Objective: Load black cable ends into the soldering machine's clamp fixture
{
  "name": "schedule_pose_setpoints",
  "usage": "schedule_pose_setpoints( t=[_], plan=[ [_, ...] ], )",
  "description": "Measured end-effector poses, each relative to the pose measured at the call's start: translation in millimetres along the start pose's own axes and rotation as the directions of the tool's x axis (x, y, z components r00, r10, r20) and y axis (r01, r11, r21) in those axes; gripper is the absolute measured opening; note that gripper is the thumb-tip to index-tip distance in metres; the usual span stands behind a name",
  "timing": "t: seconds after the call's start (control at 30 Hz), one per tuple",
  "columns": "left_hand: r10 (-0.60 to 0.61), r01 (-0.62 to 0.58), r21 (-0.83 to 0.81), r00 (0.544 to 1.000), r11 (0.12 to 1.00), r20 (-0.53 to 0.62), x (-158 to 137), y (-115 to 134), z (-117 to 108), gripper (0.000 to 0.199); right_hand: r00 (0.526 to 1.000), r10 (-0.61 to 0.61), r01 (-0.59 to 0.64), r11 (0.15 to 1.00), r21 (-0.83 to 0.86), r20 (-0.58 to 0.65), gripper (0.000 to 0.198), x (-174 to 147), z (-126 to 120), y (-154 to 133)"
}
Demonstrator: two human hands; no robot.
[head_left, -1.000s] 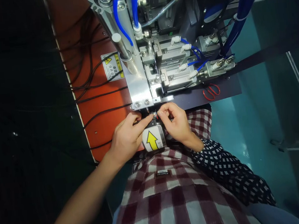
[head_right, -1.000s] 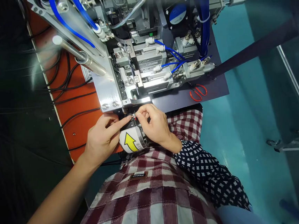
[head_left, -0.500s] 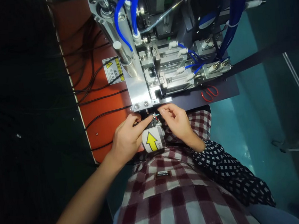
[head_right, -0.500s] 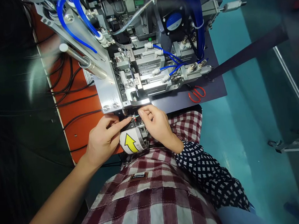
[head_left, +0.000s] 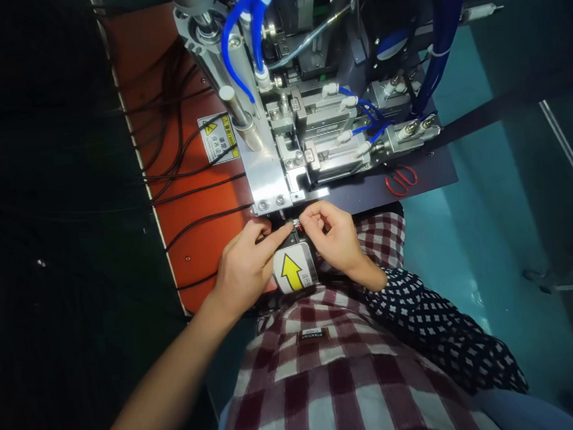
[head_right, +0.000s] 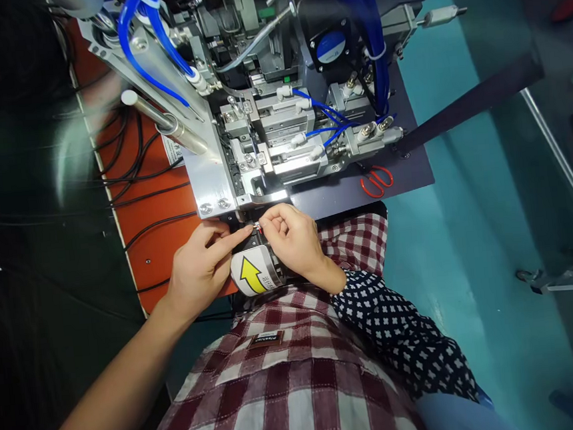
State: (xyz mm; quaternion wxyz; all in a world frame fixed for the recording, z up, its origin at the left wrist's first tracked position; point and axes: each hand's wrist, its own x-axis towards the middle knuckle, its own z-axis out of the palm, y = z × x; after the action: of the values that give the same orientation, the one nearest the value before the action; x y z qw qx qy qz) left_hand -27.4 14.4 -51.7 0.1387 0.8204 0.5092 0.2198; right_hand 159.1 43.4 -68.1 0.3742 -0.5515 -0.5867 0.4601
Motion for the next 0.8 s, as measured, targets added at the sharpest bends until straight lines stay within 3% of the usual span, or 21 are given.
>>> schedule_pose_setpoints(
  t=[0.13,0.2,0.33,0.57,0.73,0.8],
  plan=[
    [-0.004,0.004,0.010,1.000,1.000,0.004,-0.3,-0.3,-0.1,0.033,0.960,0.249,-0.275,0.926,0.258,0.129,0.015,4.4,-1.2,9.5],
    [-0.001,0.001,0.012,1.000,1.000,0.006,-0.1,-0.1,-0.3,0.033,0.948,0.301,-0.319,0.897,0.307,0.106,0.016,2.5,-2.5,12.8],
    [-0.005,0.005,-0.002,1.000,1.000,0.003,0.9,1.0,-1.1,0.031,0.969,0.241,-0.247,0.934,0.259,0.052,0.018,-10.6,-2.6,11.4],
    [-0.007,0.007,-0.012,1.000,1.000,-0.011,2.8,2.7,-2.0,0.030,0.995,0.101,-0.101,0.995,0.006,0.002,0.012,-17.1,-0.6,-2.7],
    [0.011,-0.011,0.018,1.000,1.000,-0.007,3.3,3.2,-3.0,0.029,0.995,-0.104,0.103,0.960,-0.260,0.009,0.011,-12.4,-8.1,-8.8],
    [0.011,-0.011,0.022,1.000,1.000,-0.006,3.6,3.5,-3.6,0.029,0.990,-0.135,0.141,0.941,-0.308,0.041,0.011,-9.8,-11.6,-10.0]
  ],
)
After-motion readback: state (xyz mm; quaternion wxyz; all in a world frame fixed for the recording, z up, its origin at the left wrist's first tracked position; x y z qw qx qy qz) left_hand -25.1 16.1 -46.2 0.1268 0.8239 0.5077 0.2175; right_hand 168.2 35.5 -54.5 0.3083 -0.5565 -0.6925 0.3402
